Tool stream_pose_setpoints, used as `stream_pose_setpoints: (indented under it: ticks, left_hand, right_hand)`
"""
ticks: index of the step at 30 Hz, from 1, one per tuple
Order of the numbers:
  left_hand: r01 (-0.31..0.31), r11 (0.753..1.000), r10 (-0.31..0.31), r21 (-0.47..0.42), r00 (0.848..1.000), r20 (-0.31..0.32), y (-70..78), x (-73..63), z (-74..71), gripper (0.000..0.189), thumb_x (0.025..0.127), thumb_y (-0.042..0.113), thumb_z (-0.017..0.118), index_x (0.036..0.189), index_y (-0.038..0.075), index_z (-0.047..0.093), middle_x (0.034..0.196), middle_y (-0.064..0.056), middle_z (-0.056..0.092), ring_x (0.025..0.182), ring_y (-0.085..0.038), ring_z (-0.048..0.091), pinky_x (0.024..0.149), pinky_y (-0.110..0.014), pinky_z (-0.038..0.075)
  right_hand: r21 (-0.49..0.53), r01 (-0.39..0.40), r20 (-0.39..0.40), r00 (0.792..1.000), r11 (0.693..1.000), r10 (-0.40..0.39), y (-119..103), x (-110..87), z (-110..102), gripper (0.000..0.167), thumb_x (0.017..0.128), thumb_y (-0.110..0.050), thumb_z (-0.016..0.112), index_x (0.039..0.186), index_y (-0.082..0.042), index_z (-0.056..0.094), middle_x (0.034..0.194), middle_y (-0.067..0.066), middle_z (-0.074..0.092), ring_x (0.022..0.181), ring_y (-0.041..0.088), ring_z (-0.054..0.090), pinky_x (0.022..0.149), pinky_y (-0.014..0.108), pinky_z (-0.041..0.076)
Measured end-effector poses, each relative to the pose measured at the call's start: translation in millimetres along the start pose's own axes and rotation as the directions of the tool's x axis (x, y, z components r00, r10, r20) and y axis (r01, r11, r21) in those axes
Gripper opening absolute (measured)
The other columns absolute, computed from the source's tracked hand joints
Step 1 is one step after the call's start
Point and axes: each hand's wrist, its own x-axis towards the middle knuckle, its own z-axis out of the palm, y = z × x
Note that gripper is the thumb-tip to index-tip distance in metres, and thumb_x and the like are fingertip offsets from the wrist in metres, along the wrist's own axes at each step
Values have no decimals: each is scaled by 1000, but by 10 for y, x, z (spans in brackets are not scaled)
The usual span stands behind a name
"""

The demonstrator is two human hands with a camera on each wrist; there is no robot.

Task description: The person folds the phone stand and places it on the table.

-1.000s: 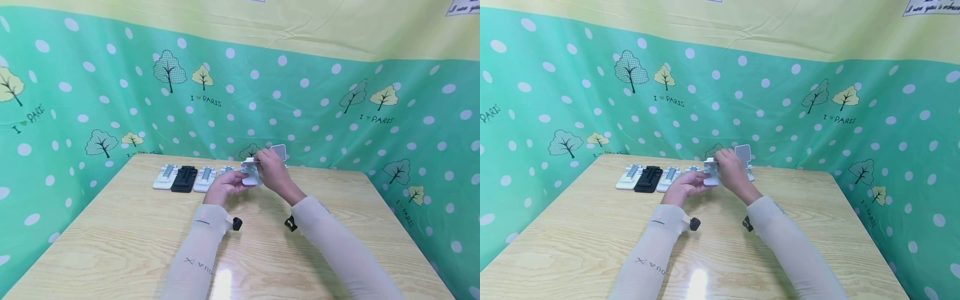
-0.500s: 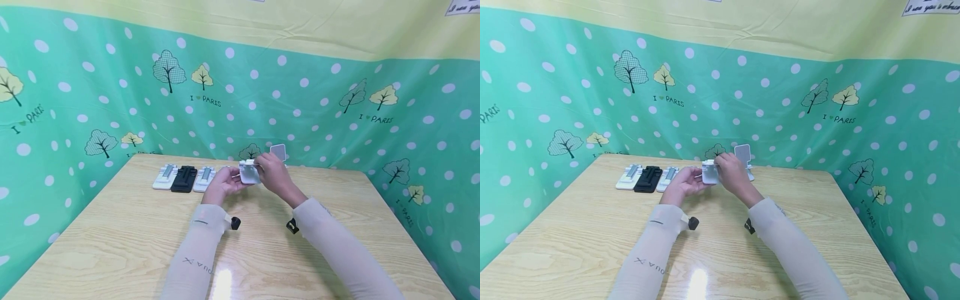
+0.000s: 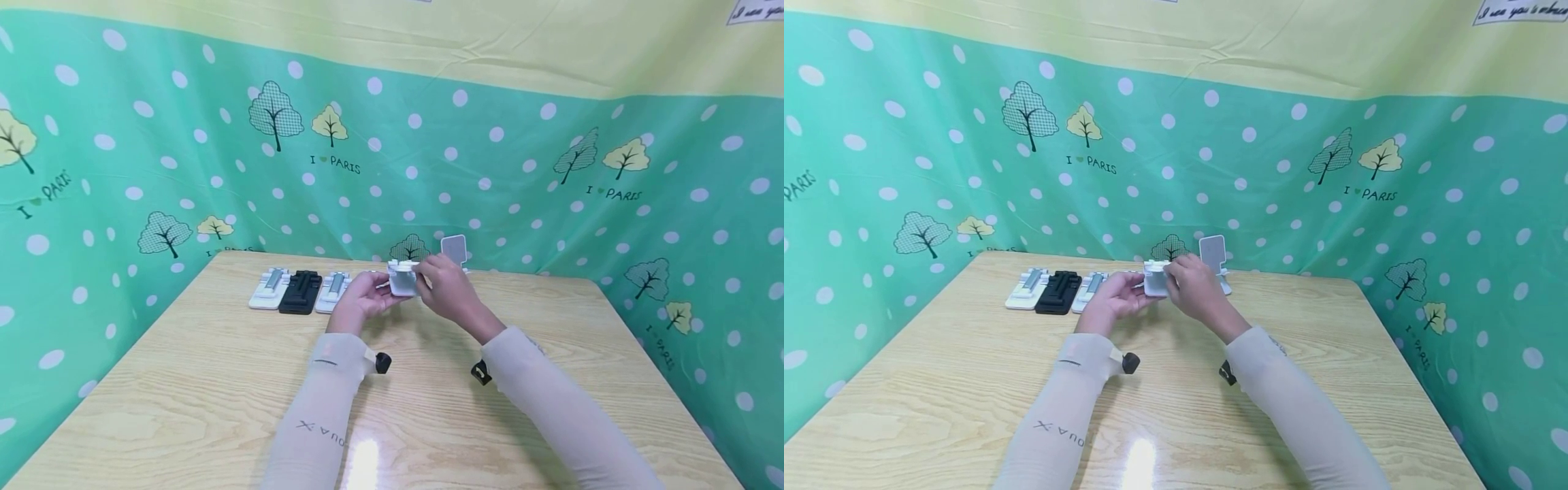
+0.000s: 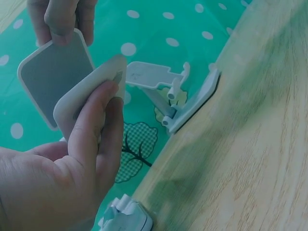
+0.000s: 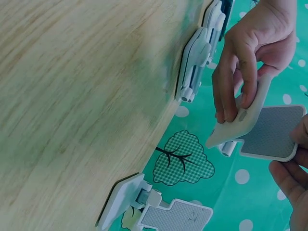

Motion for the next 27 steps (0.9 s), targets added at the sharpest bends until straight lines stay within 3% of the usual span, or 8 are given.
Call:
stream_pose_setpoints:
  ticks: [11,20,27]
  left_hand:
    - [-8,1000,8,-5,1000,-2,-5,-9,2,42,108,9,39,147,-5,39,147,-29,47,136,-41,50,105,-53,50]
    - [7,1000,-7,-18,1000,4,-3,-14,0,44,108,7,38,150,-6,38,150,-29,44,140,-42,46,111,-52,44]
    - [1,1000,-1,-28,1000,-11,-3,-17,9,44,107,6,40,149,-6,38,150,-28,46,139,-40,48,109,-51,46]
  right_hand:
    - [-7,30,8,1000,1000,-30,6,-82,25,9,85,-2,76,94,0,77,92,10,74,82,24,64,69,31,57]
    - [-36,65,26,998,997,-64,-16,-137,34,15,84,-5,79,98,-2,78,100,11,76,93,28,69,81,37,61]
    - [-25,73,60,996,997,-72,-29,-152,43,17,84,-4,78,101,-2,78,103,14,76,95,30,70,91,41,60]
